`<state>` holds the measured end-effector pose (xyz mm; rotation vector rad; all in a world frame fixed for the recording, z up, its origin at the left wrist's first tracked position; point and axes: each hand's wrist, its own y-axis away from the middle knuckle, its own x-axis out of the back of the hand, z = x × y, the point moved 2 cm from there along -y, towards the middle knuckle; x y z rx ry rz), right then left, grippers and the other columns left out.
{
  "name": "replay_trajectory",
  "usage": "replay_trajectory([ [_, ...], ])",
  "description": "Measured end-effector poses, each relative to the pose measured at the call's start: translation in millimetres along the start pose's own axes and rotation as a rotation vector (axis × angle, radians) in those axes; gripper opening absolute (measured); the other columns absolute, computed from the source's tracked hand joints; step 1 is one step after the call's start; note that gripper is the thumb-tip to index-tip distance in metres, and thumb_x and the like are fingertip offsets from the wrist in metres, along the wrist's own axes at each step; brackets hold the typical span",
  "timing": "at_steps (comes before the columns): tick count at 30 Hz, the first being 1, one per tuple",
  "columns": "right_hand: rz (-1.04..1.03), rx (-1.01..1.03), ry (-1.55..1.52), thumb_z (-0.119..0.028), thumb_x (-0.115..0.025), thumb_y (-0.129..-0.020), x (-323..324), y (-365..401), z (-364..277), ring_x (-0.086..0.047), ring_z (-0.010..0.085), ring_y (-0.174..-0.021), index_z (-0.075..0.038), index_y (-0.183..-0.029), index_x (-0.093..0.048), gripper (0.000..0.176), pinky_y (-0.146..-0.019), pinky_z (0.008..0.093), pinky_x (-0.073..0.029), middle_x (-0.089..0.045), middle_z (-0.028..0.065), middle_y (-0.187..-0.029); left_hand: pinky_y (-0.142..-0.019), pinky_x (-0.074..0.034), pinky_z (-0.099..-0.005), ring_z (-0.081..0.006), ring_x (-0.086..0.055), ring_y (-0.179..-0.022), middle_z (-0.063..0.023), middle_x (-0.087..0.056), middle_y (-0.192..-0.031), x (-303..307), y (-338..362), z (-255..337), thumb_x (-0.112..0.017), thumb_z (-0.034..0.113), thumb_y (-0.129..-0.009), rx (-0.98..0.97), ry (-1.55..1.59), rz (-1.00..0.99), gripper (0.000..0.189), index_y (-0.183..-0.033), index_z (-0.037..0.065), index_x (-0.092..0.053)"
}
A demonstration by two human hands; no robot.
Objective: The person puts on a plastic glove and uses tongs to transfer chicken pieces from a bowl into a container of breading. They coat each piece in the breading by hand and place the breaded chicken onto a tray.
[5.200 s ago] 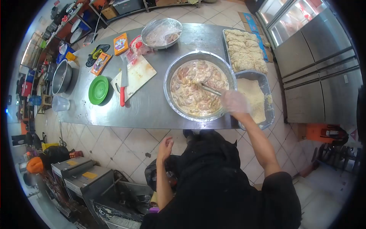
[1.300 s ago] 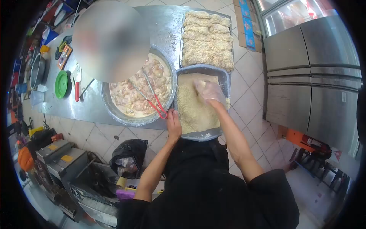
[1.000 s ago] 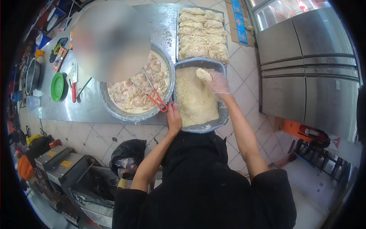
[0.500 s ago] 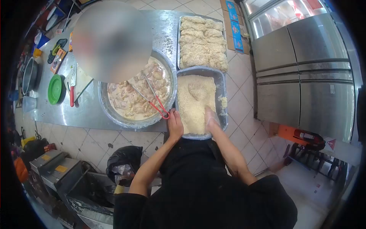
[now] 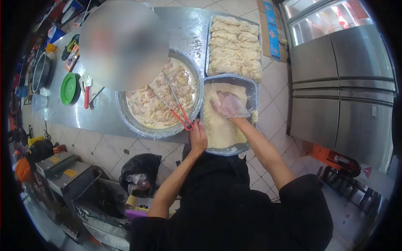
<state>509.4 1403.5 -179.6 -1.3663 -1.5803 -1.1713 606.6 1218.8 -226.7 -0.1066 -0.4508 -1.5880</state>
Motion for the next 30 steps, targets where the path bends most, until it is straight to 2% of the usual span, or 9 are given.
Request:
replay_trajectory([
  [5, 0.039, 0.055, 0.001, -0.049, -0.049, -0.091, -23.8, -3.2, 12.6, -0.067, 0.0398, -0.08, -0.003, -0.104, -0.068, 0.052, -0.078, 0.0481, -0.053, -0.068, 0.0246, -0.083, -0.089, -0.044, -0.0481, -0.0462, -0.058, -0.101, -0.0312, -0.061, -0.106, -1.9, -1.4, -4.2, -0.041, 0.025, -0.103, 0.012, -0.022, -0.01, 0.039, -0.119, -0.008, -0.053],
  [7, -0.19, -0.149, 0.003, -0.044, -0.043, -0.095, -26.8, -18.6, 18.2, -0.068, 0.0397, -0.081, -0.002, -0.103, -0.069, 0.05, -0.076, 0.0484, -0.053, -0.068, 0.0258, -0.088, -0.089, -0.044, -0.0478, -0.0459, -0.057, -0.102, -0.0313, -0.06, -0.107, -1.0, -4.1, -5.9, -0.041, 0.025, -0.103, 0.011, -0.024, -0.041, 0.039, -0.119, -0.009, -0.053],
  [13, -0.221, -0.531, -0.24, -0.044, -0.039, -0.098, -21.0, -11.6, 12.1, -0.067, 0.0425, -0.088, -0.001, -0.108, -0.067, 0.053, -0.081, 0.0511, -0.053, -0.068, 0.0286, -0.095, -0.09, -0.043, -0.0478, -0.0456, -0.057, -0.102, -0.0306, -0.06, -0.107, -0.7, -0.9, -1.9, -0.04, 0.025, -0.103, -0.007, -0.035, -0.003, 0.039, -0.118, -0.009, -0.053],
  [16, 0.168, -0.335, -0.026, -0.053, -0.034, -0.097, -26.9, 26.9, -17.6, -0.067, 0.0448, -0.091, 0.001, -0.094, -0.071, 0.066, -0.084, 0.0514, -0.052, -0.067, 0.0299, -0.088, -0.088, -0.043, -0.0482, -0.0453, -0.057, -0.1, -0.0306, -0.06, -0.104, -0.6, -2.8, 3.3, -0.04, 0.026, -0.104, 0.036, -0.015, -0.052, 0.04, -0.118, -0.008, -0.053],
  [20, 0.022, -0.53, -0.202, -0.055, -0.035, -0.096, -14.0, 8.4, -8.2, -0.066, 0.0446, -0.095, 0.002, -0.092, -0.071, 0.068, -0.086, 0.0513, -0.051, -0.067, 0.0313, -0.094, -0.082, -0.041, -0.0481, -0.0424, -0.055, -0.094, -0.0283, -0.058, -0.098, -7.0, -4.7, -4.6, -0.039, 0.03, -0.104, -0.074, -0.023, 0.057, 0.04, -0.119, -0.005, -0.053],
  [23, -0.104, -0.4, -0.306, -0.053, -0.037, -0.096, -12.6, -1.4, 5.4, -0.065, 0.0449, -0.097, 0.003, -0.097, -0.07, 0.065, -0.089, 0.0511, -0.05, -0.066, 0.0326, -0.101, -0.081, -0.041, -0.0478, -0.0418, -0.055, -0.092, -0.0271, -0.058, -0.096, -1.4, 3.9, -1.2, -0.038, 0.029, -0.105, -0.058, -0.017, 0.029, 0.039, -0.117, -0.004, -0.053],
  [26, 0.003, -0.523, -0.384, -0.052, -0.038, -0.096, -3.8, 0.4, 10.2, -0.065, 0.0426, -0.1, 0.002, -0.101, -0.071, 0.064, -0.09, 0.0489, -0.05, -0.065, 0.0325, -0.106, -0.084, -0.041, -0.0471, -0.0418, -0.055, -0.094, -0.027, -0.058, -0.098, -0.3, -1.8, 0.6, -0.038, 0.028, -0.104, -0.031, -0.003, -0.033, 0.038, -0.119, -0.005, -0.053],
  [28, 0.038, -0.911, -0.695, -0.052, -0.043, -0.096, 2.0, 7.4, 23.7, -0.065, 0.036, -0.103, 0.003, -0.113, -0.068, 0.062, -0.088, 0.0461, -0.05, -0.068, 0.0262, -0.111, -0.086, -0.042, -0.0467, -0.0421, -0.056, -0.096, -0.0276, -0.059, -0.1, -1.7, -3.0, -6.3, -0.039, 0.027, -0.104, -0.021, -0.006, -0.065, 0.039, -0.121, -0.005, -0.052],
  [30, -0.073, -0.879, -0.932, -0.051, -0.053, -0.093, -22.4, 18.8, 61.3, -0.062, 0.033, -0.109, 0.003, -0.124, -0.061, 0.063, -0.092, 0.0446, -0.05, -0.063, 0.0245, -0.121, -0.088, -0.041, -0.0468, -0.0421, -0.055, -0.098, -0.0273, -0.06, -0.101, -4.6, -3.6, -12.4, -0.038, 0.028, -0.104, -0.017, 0.008, -0.061, 0.04, -0.121, -0.005, -0.052],
])
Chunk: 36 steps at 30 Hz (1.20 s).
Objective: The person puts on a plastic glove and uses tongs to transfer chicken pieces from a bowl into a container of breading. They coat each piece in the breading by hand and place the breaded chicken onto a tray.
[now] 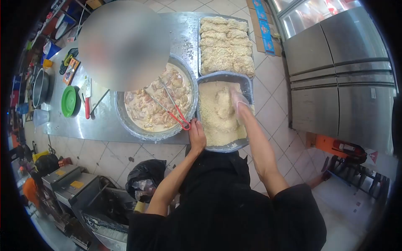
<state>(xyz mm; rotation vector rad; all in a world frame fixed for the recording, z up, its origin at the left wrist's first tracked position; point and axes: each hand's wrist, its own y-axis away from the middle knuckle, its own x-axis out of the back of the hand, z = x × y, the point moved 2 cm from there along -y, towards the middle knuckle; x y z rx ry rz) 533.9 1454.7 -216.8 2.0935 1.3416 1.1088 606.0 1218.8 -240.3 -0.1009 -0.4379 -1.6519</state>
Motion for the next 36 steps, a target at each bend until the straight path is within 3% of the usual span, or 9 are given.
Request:
replay_trajectory([
  [5, -0.504, -0.002, 0.097, -0.038, -0.077, -0.082, 17.9, 35.0, -13.1, -0.054, 0.0296, -0.123, 0.003, -0.145, -0.042, 0.082, -0.098, 0.0426, -0.049, -0.047, 0.0181, -0.145, -0.091, -0.041, -0.0463, -0.0427, -0.055, -0.102, -0.0285, -0.058, -0.107, -1.6, 0.0, -4.7, -0.037, 0.03, -0.105, -0.029, -0.017, 0.034, 0.042, -0.124, -0.005, -0.05],
  [8, -0.412, 0.102, 0.005, -0.038, -0.083, -0.075, 12.6, 42.3, -19.6, -0.057, 0.0297, -0.119, 0.005, -0.14, -0.047, 0.085, -0.094, 0.039, -0.051, -0.055, 0.0219, -0.136, -0.093, -0.04, -0.0456, -0.0428, -0.055, -0.107, -0.0291, -0.058, -0.113, -2.1, 3.2, -5.8, -0.037, 0.032, -0.105, -0.029, -0.043, 0.049, 0.045, -0.129, -0.005, -0.048],
  [10, -0.247, 0.212, 0.572, -0.045, -0.083, -0.072, 4.3, 41.1, -30.4, -0.064, 0.029, -0.103, 0.007, -0.129, -0.056, 0.082, -0.088, 0.0372, -0.052, -0.065, 0.0213, -0.119, -0.095, -0.041, -0.0451, -0.0431, -0.055, -0.109, -0.0298, -0.059, -0.116, -0.6, 1.6, -6.2, -0.037, 0.032, -0.105, -0.028, -0.062, 0.048, 0.047, -0.131, -0.006, -0.047],
  [14, -0.324, 0.178, 0.513, -0.053, -0.08, -0.073, -15.1, 0.5, -30.7, -0.064, 0.0249, -0.076, 0.006, -0.112, -0.065, 0.072, -0.079, 0.0388, -0.052, -0.069, 0.0132, -0.092, -0.091, -0.042, -0.0447, -0.0415, -0.057, -0.103, -0.0281, -0.06, -0.108, -1.1, 3.9, -5.6, -0.038, 0.031, -0.105, -0.069, -0.073, 0.081, 0.043, -0.126, -0.005, -0.05],
  [23, -0.52, 0.363, 0.11, -0.039, -0.081, -0.081, 31.9, -11.2, -31.6, -0.064, 0.0184, -0.103, -0.001, -0.13, -0.059, 0.066, -0.093, 0.0315, -0.05, -0.069, 0.0115, -0.113, -0.098, -0.038, -0.0422, -0.0378, -0.052, -0.108, -0.0258, -0.056, -0.113, 1.4, 4.8, -19.1, -0.038, 0.03, -0.106, 0.051, 0.032, 0.007, 0.044, -0.126, -0.007, -0.049],
  [28, -0.772, 0.369, -0.154, -0.039, -0.081, -0.081, 66.4, -12.1, -116.9, -0.063, 0.0175, -0.108, -0.001, -0.135, -0.055, 0.071, -0.094, 0.0319, -0.05, -0.068, 0.0122, -0.119, -0.092, -0.041, -0.0411, -0.0341, -0.054, -0.101, -0.0226, -0.056, -0.107, 1.8, 6.7, -14.1, -0.039, 0.028, -0.106, 0.046, 0.021, 0.028, 0.039, -0.123, -0.006, -0.05],
  [30, -0.685, 0.525, 0.387, -0.025, -0.076, -0.087, 80.4, -17.7, -171.4, -0.063, 0.0159, -0.098, 0.001, -0.13, -0.057, 0.053, -0.086, 0.0329, -0.053, -0.068, 0.0092, -0.112, -0.088, -0.042, -0.0408, -0.0323, -0.054, -0.097, -0.0217, -0.056, -0.102, 1.7, 7.6, -18.1, -0.039, 0.027, -0.105, 0.021, -0.035, 0.058, 0.037, -0.12, -0.005, -0.051],
  [33, -0.75, 0.601, 0.438, -0.028, -0.077, -0.085, 70.1, -68.1, -219.3, -0.064, 0.02, -0.099, 0.0, -0.134, -0.055, 0.06, -0.087, 0.036, -0.053, -0.068, 0.0134, -0.114, -0.085, -0.042, -0.0405, -0.0313, -0.055, -0.091, -0.0199, -0.057, -0.096, 3.8, 7.0, -4.0, -0.039, 0.027, -0.105, 0.04, -0.026, 0.053, 0.034, -0.116, -0.002, -0.053],
  [36, -0.719, 0.839, 0.986, -0.037, -0.071, -0.089, 33.7, -107.3, -259.0, -0.065, 0.0267, -0.103, -0.006, -0.138, -0.054, 0.06, -0.093, 0.0402, -0.052, -0.066, 0.0166, -0.12, -0.083, -0.042, -0.0405, -0.0307, -0.055, -0.089, -0.0189, -0.057, -0.094, 4.6, 5.3, 1.1, -0.038, 0.027, -0.105, 0.046, -0.043, 0.065, 0.033, -0.115, -0.001, -0.053],
])
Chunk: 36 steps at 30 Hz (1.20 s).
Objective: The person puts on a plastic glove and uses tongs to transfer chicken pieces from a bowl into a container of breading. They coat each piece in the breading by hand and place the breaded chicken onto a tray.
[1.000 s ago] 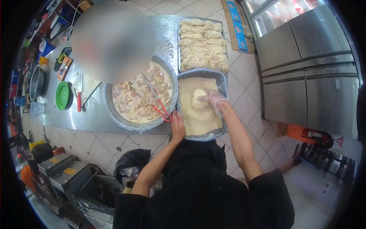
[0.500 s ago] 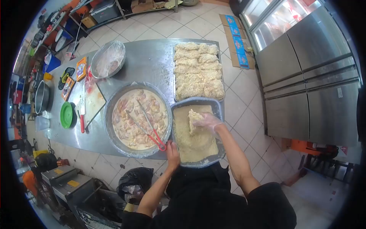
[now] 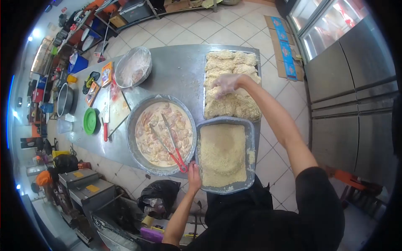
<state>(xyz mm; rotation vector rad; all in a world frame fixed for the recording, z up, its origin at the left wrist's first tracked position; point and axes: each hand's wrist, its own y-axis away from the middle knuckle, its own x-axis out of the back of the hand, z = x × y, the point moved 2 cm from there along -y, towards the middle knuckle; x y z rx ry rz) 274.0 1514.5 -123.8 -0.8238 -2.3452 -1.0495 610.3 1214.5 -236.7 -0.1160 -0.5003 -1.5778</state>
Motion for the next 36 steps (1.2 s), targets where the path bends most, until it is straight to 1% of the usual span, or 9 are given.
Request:
replay_trajectory([
  [3, -0.122, 0.001, 0.254, -0.052, -0.055, -0.095, -11.1, -33.1, 3.0, -0.063, 0.0309, -0.109, -0.014, -0.138, -0.055, 0.058, -0.099, 0.0437, -0.047, -0.064, 0.0153, -0.125, -0.082, -0.043, -0.04, -0.0296, -0.055, -0.088, -0.0182, -0.057, -0.093, 0.4, 1.7, 3.8, -0.038, 0.028, -0.105, -0.005, -0.038, 0.015, 0.033, -0.114, 0.0, -0.054],
  [7, -0.016, 0.083, 0.282, -0.044, -0.05, -0.099, -20.3, -13.0, -17.8, -0.064, 0.0281, -0.103, -0.013, -0.131, -0.059, 0.046, -0.092, 0.0431, -0.05, -0.066, 0.0157, -0.117, -0.082, -0.043, -0.0388, -0.028, -0.055, -0.087, -0.0166, -0.058, -0.094, 0.4, 2.8, 9.6, -0.038, 0.029, -0.106, 0.001, -0.058, 0.044, 0.034, -0.114, -0.001, -0.054],
  [9, 0.278, -0.158, 0.275, -0.034, -0.046, -0.102, -20.3, 27.6, -44.3, -0.064, 0.027, -0.094, -0.01, -0.118, -0.065, 0.035, -0.087, 0.0424, -0.05, -0.067, 0.0148, -0.106, -0.083, -0.043, -0.0384, -0.0276, -0.055, -0.088, -0.0163, -0.058, -0.094, 0.0, 2.6, 10.6, -0.038, 0.029, -0.106, 0.005, -0.024, 0.04, 0.035, -0.114, -0.001, -0.054],
  [12, 0.625, 0.051, 0.465, -0.023, -0.052, -0.095, -63.9, 11.4, -4.6, -0.065, 0.027, -0.1, -0.012, -0.118, -0.067, 0.029, -0.09, 0.0435, -0.051, -0.067, 0.0143, -0.098, -0.085, -0.043, -0.0378, -0.0277, -0.056, -0.091, -0.0168, -0.058, -0.096, 0.0, -0.9, 3.7, -0.039, 0.029, -0.106, 0.024, 0.034, 0.012, 0.035, -0.115, -0.002, -0.054],
  [15, 0.589, -0.167, 0.562, -0.013, -0.052, -0.09, -56.4, 21.9, -10.2, -0.067, 0.0262, -0.093, -0.007, -0.108, -0.068, 0.025, -0.079, 0.0412, -0.055, -0.066, 0.0156, -0.096, -0.086, -0.044, -0.0383, -0.0294, -0.057, -0.093, -0.0182, -0.06, -0.098, -3.4, 1.7, -5.9, -0.04, 0.028, -0.106, -0.012, 0.033, 0.069, 0.035, -0.116, -0.002, -0.054],
  [18, 1.001, 0.116, 0.678, -0.012, -0.055, -0.086, -72.4, 45.3, -58.9, -0.07, 0.0271, -0.086, -0.004, -0.098, -0.068, 0.02, -0.071, 0.0408, -0.058, -0.067, 0.0195, -0.096, -0.084, -0.045, -0.0402, -0.0329, -0.06, -0.091, -0.0199, -0.062, -0.097, -8.7, -1.2, -12.0, -0.041, 0.027, -0.105, -0.122, 0.003, 0.153, 0.035, -0.117, -0.003, -0.055],
  [22, 0.372, -0.025, 0.204, -0.034, -0.058, -0.091, -132.8, 44.9, -186.9, -0.067, 0.0389, -0.085, 0.003, -0.098, -0.063, 0.038, -0.074, 0.0461, -0.055, -0.068, 0.0235, -0.098, -0.079, -0.047, -0.0438, -0.0383, -0.062, -0.089, -0.0236, -0.063, -0.094, -6.2, 1.3, -1.2, -0.041, 0.027, -0.105, -0.112, -0.016, 0.134, 0.035, -0.116, -0.004, -0.056],
  [28, 0.591, -0.072, 0.149, -0.025, -0.059, -0.087, -246.7, -9.4, -231.7, -0.068, 0.039, -0.088, 0.005, -0.104, -0.06, 0.034, -0.073, 0.0476, -0.055, -0.067, 0.0258, -0.092, -0.079, -0.047, -0.0532, -0.0494, -0.059, -0.092, -0.0298, -0.063, -0.097, -12.6, -5.1, -26.2, -0.048, 0.014, -0.093, -0.326, 0.035, -0.1, 0.032, -0.118, -0.005, -0.054],
  [36, 0.542, -0.162, 0.496, -0.009, -0.055, -0.082, -145.6, 49.7, -246.1, -0.071, 0.0337, -0.078, -0.003, -0.084, -0.068, 0.014, -0.067, 0.0439, -0.057, -0.069, 0.0192, -0.082, -0.083, -0.044, -0.0549, -0.0493, -0.059, -0.095, -0.0292, -0.064, -0.103, -1.8, -2.2, 4.7, -0.038, 0.03, -0.105, -0.045, 0.012, -0.018, 0.039, -0.127, 0.0, -0.05],
])
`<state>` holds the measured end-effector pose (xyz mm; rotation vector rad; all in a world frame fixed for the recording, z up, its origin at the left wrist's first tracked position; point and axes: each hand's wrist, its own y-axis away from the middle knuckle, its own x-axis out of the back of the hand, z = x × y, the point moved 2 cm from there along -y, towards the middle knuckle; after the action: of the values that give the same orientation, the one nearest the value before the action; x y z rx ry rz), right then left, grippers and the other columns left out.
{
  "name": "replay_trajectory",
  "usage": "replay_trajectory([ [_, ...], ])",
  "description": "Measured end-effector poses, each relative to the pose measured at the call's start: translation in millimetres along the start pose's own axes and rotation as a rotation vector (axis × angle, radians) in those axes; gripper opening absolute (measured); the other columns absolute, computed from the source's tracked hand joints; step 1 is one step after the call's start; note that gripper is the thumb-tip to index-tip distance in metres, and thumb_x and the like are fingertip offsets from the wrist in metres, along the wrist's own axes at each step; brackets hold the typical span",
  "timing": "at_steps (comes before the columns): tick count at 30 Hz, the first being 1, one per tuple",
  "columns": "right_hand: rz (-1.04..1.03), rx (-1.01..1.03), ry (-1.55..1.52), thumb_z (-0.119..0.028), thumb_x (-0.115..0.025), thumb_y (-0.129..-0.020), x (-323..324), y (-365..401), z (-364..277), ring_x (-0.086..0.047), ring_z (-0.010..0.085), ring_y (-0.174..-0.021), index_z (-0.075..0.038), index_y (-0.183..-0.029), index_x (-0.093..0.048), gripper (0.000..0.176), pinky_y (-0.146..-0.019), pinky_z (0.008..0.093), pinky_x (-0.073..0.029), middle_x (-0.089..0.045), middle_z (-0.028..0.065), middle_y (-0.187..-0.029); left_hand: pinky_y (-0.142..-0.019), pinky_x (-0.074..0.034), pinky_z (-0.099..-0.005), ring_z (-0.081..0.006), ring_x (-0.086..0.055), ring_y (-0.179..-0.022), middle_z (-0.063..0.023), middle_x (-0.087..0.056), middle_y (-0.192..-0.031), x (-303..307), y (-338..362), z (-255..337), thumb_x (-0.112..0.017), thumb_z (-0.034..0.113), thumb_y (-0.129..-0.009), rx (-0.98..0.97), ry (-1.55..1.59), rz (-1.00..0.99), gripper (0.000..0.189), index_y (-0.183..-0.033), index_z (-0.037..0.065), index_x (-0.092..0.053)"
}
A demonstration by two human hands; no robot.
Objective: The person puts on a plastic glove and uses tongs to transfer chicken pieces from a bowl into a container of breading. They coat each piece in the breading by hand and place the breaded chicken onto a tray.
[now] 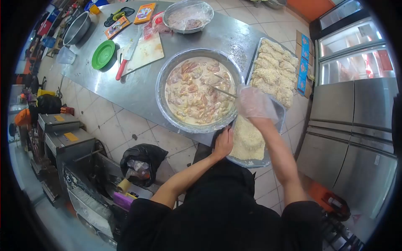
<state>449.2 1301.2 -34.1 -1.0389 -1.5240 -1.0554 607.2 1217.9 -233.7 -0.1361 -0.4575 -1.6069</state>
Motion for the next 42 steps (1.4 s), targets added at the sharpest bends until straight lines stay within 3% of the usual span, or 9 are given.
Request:
replay_trajectory([
  [8, 0.157, 0.168, 0.103, -0.011, -0.053, -0.087, -23.9, -8.2, -19.7, -0.071, 0.0346, -0.075, -0.003, -0.078, -0.067, 0.018, -0.06, 0.042, -0.057, -0.069, 0.0211, -0.08, -0.087, -0.044, -0.057, -0.0508, -0.058, -0.097, -0.0309, -0.063, -0.107, 3.8, 1.8, 8.1, -0.035, 0.033, -0.105, 0.035, -0.019, -0.037, 0.043, -0.128, 0.0, -0.049],
  [11, -0.002, -0.034, 0.066, -0.014, -0.054, -0.088, -25.9, -18.9, -2.4, -0.07, 0.0355, -0.076, -0.002, -0.08, -0.068, 0.019, -0.062, 0.0436, -0.055, -0.068, 0.0217, -0.079, -0.087, -0.045, -0.0573, -0.0504, -0.059, -0.095, -0.0313, -0.064, -0.105, 5.9, 2.3, 9.3, -0.037, 0.032, -0.104, 0.058, -0.031, -0.064, 0.043, -0.128, 0.0, -0.05],
  [16, -0.118, -0.087, -0.403, -0.027, -0.062, -0.088, 4.1, -10.3, 50.4, -0.064, 0.0345, -0.069, -0.008, -0.096, -0.072, 0.023, -0.068, 0.0435, -0.049, -0.064, 0.0215, -0.078, -0.087, -0.046, -0.0572, -0.0499, -0.06, -0.095, -0.0318, -0.064, -0.102, 0.5, 0.7, 2.3, -0.039, 0.032, -0.103, 0.044, -0.025, -0.052, 0.043, -0.129, 0.001, -0.051],
  [21, -0.232, -0.179, -0.311, -0.027, -0.062, -0.088, 38.8, 0.9, 54.6, -0.064, 0.0326, -0.07, -0.008, -0.099, -0.071, 0.024, -0.07, 0.042, -0.05, -0.064, 0.0202, -0.079, -0.087, -0.046, -0.0571, -0.05, -0.06, -0.096, -0.0318, -0.064, -0.104, -3.9, 0.8, -2.6, -0.038, 0.032, -0.103, 0.004, -0.01, -0.024, 0.042, -0.128, 0.001, -0.052],
  [26, -0.065, -0.055, 0.204, -0.018, -0.052, -0.092, 2.5, 7.5, 18.1, -0.07, 0.0344, -0.08, -0.007, -0.096, -0.066, 0.018, -0.071, 0.0474, -0.055, -0.07, 0.0191, -0.09, -0.087, -0.045, -0.0572, -0.0492, -0.06, -0.096, -0.0316, -0.064, -0.106, -4.3, -0.3, -3.1, -0.038, 0.032, -0.104, -0.002, -0.027, 0.006, 0.041, -0.127, 0.001, -0.053],
  [30, 0.109, 0.043, 0.162, -0.014, -0.053, -0.09, -20.3, -4.2, 1.3, -0.072, 0.0322, -0.073, -0.004, -0.092, -0.067, 0.017, -0.062, 0.0445, -0.058, -0.071, 0.0178, -0.086, -0.086, -0.046, -0.0572, -0.0495, -0.06, -0.095, -0.0314, -0.064, -0.104, -2.2, 2.8, 0.8, -0.038, 0.032, -0.103, -0.01, -0.025, 0.012, 0.041, -0.127, 0.001, -0.053],
  [33, -0.059, -0.016, 0.197, -0.015, -0.053, -0.09, -15.6, -23.5, 12.9, -0.072, 0.0315, -0.076, -0.008, -0.095, -0.069, 0.018, -0.066, 0.0433, -0.059, -0.071, 0.0171, -0.09, -0.085, -0.046, -0.058, -0.0507, -0.06, -0.093, -0.0317, -0.064, -0.101, -0.1, -0.6, 1.8, -0.039, 0.031, -0.103, 0.011, -0.024, -0.002, 0.04, -0.126, 0.001, -0.052],
  [38, -0.179, -0.061, -0.05, -0.023, -0.06, -0.089, 42.8, -18.5, 37.3, -0.07, 0.0295, -0.08, -0.016, -0.109, -0.073, 0.025, -0.076, 0.0411, -0.056, -0.071, 0.0171, -0.091, -0.083, -0.045, -0.0593, -0.052, -0.06, -0.092, -0.0317, -0.064, -0.097, -1.0, -0.7, -1.0, -0.039, 0.031, -0.103, -0.029, -0.01, 0.004, 0.039, -0.125, 0.001, -0.052],
  [42, -0.165, 0.045, -0.267, -0.024, -0.065, -0.086, 41.3, -21.2, 76.4, -0.067, 0.0283, -0.073, -0.014, -0.118, -0.07, 0.034, -0.072, 0.0403, -0.052, -0.07, 0.0174, -0.086, -0.087, -0.043, -0.058, -0.0518, -0.058, -0.1, -0.0331, -0.062, -0.106, 3.4, -1.7, 5.7, -0.036, 0.034, -0.104, 0.022, 0.004, -0.073, 0.044, -0.127, -0.002, -0.05],
])
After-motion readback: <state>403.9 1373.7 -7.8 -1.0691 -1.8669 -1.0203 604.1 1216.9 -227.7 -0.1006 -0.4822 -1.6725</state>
